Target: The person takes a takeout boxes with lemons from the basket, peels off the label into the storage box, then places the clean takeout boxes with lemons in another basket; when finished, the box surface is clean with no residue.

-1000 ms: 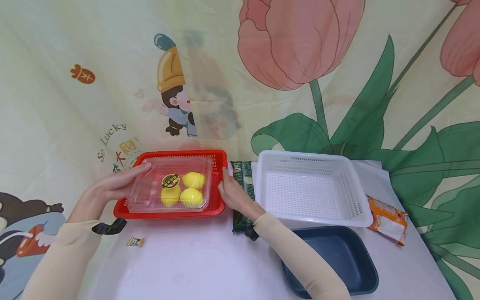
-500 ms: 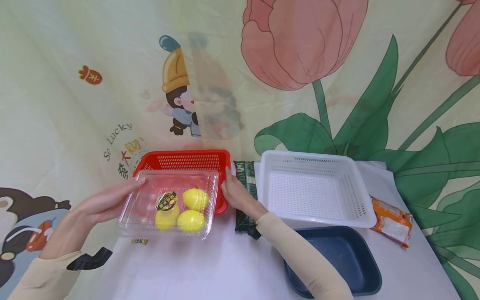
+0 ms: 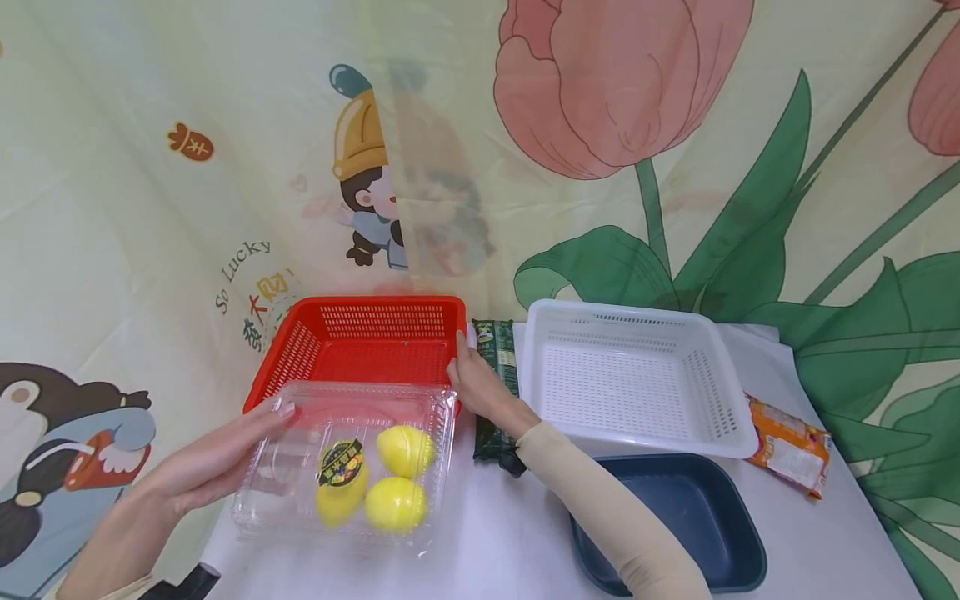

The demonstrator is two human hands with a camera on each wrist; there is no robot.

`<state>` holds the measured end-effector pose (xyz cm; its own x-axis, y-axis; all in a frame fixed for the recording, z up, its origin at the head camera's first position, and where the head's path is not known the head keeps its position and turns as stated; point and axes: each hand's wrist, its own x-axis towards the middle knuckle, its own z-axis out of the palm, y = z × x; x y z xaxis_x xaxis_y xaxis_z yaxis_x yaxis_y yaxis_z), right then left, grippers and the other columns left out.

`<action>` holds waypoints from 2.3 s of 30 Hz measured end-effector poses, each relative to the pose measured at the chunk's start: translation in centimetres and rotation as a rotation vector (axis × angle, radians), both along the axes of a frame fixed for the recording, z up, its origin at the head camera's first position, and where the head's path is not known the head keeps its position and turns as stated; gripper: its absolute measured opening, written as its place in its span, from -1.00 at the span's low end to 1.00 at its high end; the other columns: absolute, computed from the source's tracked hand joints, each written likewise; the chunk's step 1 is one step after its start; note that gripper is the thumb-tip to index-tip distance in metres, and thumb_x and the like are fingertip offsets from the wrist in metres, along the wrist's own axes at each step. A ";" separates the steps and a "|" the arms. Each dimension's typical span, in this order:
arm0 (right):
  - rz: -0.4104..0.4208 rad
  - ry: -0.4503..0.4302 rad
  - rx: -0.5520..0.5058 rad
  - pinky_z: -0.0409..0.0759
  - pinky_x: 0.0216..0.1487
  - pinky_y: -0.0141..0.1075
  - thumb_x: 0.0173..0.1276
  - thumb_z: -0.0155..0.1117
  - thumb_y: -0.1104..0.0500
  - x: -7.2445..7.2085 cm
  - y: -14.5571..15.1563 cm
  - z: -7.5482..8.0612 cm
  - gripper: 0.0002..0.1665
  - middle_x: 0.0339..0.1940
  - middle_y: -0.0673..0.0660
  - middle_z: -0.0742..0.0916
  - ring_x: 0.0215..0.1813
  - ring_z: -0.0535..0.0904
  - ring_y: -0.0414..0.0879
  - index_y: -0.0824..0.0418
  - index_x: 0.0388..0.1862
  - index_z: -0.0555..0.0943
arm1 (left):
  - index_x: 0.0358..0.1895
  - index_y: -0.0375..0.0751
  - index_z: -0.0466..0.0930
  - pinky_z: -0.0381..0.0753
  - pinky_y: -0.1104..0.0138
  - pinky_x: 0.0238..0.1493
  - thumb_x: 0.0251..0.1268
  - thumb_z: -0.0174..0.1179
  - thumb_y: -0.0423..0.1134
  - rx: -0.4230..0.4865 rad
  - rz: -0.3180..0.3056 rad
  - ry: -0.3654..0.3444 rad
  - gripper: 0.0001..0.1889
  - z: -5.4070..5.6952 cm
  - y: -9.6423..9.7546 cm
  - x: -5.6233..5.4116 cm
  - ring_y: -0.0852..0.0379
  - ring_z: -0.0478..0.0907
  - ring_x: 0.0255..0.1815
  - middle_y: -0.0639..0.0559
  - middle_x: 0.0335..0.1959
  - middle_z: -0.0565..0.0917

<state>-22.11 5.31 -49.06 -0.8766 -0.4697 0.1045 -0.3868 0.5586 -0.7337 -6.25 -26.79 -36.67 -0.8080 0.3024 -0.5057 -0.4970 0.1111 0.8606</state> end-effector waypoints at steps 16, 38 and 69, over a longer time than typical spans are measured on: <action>-0.039 -0.068 0.023 0.73 -0.21 -0.40 0.65 -0.18 0.04 -0.1 -0.2 0.0 -0.22 0.33 0.30 0.54 -0.31 0.65 -0.21 0.23 0.69 -0.16 | 0.66 -0.09 -0.40 0.58 -0.14 0.20 0.54 -0.03 0.21 -0.138 0.154 -0.117 -0.06 -7.3 -0.7 3.7 -0.23 0.40 0.34 -0.38 0.50 0.21; -0.068 -0.054 0.041 0.74 -0.12 -0.34 0.66 -0.19 0.04 -0.1 0.0 -0.1 -0.23 0.49 0.31 0.44 -0.29 0.66 -0.18 0.25 0.68 -0.12 | 0.66 -0.11 -0.26 0.54 0.21 0.24 0.57 0.00 0.11 -0.043 0.154 -0.091 -0.16 -11.0 0.0 2.6 -0.05 0.29 0.36 -0.24 0.52 0.13; 0.371 0.338 0.132 0.31 0.56 -0.19 0.62 0.06 0.04 7.9 -5.3 4.6 -0.37 0.59 0.13 0.37 0.59 0.29 -0.02 0.14 0.58 0.27 | 0.63 -0.28 -0.17 0.16 -0.11 0.49 0.51 0.08 0.12 -0.081 0.211 -0.080 -0.10 -12.3 0.4 1.4 -0.20 -0.02 0.53 -0.27 0.54 0.05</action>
<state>-14.18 0.06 -44.42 -0.5758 -0.7711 0.2719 -0.7798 0.4179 -0.4662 -4.80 -26.41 -49.01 -0.8052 0.0871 -0.5866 -0.5829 0.0652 0.8099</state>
